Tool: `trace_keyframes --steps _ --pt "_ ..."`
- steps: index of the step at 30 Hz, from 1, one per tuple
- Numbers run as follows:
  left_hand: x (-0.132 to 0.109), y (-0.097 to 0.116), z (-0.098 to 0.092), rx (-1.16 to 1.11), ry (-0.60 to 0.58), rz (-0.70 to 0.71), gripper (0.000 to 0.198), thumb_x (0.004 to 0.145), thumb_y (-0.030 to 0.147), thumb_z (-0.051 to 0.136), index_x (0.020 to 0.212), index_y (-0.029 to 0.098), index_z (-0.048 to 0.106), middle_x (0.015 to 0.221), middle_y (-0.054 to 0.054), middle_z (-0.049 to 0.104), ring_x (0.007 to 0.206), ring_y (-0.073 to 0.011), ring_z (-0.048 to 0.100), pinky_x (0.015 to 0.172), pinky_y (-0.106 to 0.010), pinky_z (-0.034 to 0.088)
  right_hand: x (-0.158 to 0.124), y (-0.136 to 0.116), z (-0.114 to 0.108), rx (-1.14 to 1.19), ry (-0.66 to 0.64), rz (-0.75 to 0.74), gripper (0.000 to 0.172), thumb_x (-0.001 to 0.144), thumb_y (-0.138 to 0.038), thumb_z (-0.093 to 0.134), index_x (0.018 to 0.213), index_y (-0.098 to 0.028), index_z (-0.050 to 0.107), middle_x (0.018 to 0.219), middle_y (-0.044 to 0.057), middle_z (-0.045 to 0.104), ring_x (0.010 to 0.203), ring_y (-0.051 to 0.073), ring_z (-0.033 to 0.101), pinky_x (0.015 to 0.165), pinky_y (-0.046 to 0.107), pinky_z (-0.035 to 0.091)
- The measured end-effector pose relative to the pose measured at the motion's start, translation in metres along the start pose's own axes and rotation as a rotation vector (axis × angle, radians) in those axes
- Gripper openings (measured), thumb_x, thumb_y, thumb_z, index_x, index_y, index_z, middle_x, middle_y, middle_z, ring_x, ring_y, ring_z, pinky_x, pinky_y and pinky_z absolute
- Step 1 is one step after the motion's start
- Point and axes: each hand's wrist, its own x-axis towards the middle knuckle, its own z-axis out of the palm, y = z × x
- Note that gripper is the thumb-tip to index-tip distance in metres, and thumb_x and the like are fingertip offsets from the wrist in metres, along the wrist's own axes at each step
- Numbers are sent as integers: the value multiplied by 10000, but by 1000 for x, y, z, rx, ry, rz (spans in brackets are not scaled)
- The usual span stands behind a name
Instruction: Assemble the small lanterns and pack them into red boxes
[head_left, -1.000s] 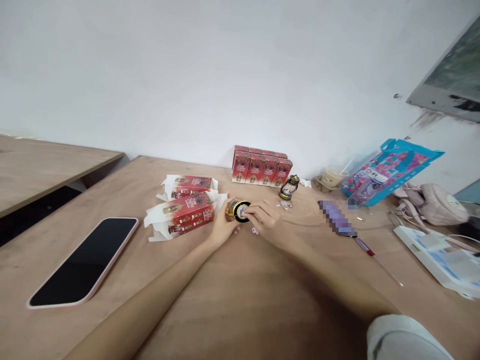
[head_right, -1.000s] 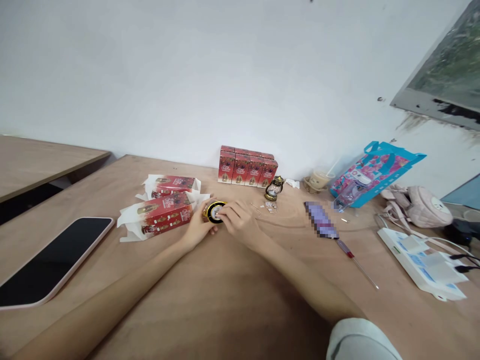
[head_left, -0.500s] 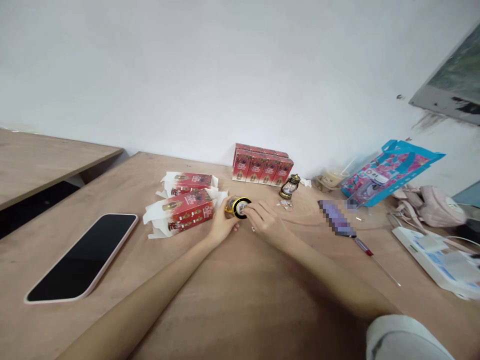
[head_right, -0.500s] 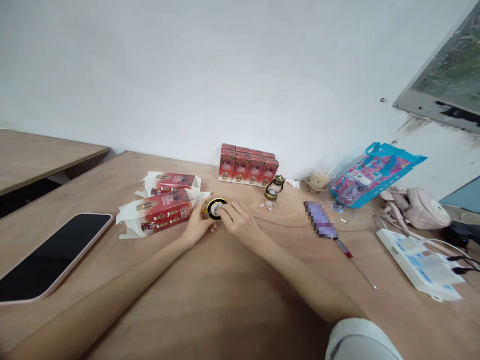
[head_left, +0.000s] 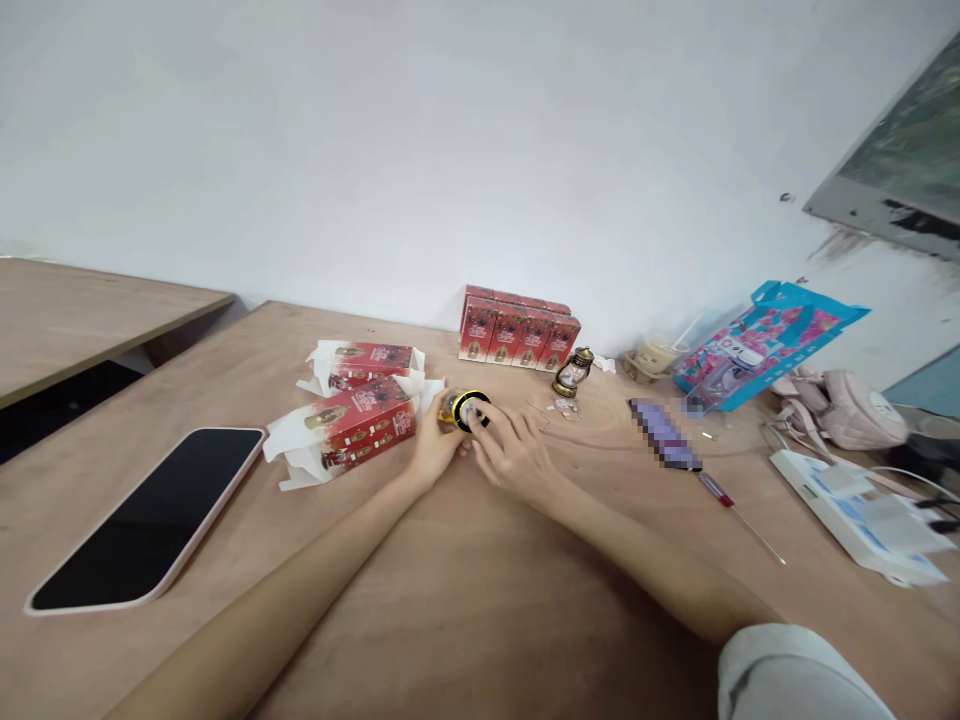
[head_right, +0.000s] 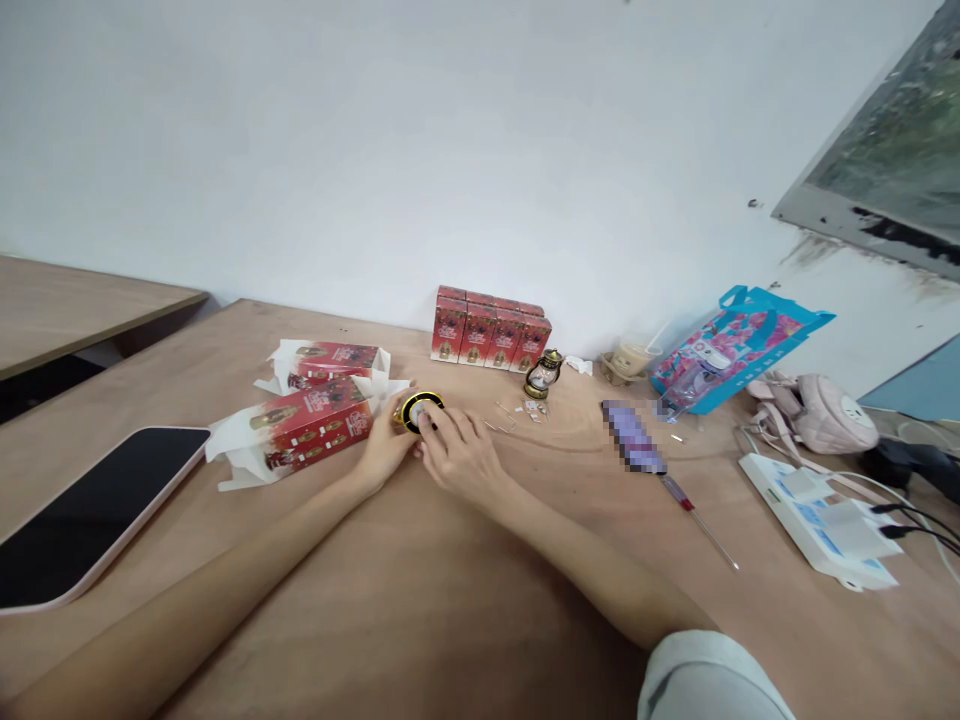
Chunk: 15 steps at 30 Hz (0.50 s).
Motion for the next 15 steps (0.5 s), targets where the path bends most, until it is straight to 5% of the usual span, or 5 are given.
trace_keyframes --steps 7,15 --pt "-1 -1 0 26 -39 -19 654 595 234 646 1204 190 413 810 18 611 394 -54 521 355 -170 425 -22 25 -7 62 -58 179 403 885 -208 474 1287 -213 507 1305 159 478 1148 269 483 944 434 410" --pt "-1 1 0 20 -19 -47 668 556 182 625 1195 206 433 959 -25 619 394 -47 535 335 -169 417 -76 66 22 200 -85 578 345 889 -203 411 1218 -144 495 1208 182 488 1162 286 477 955 498 420"
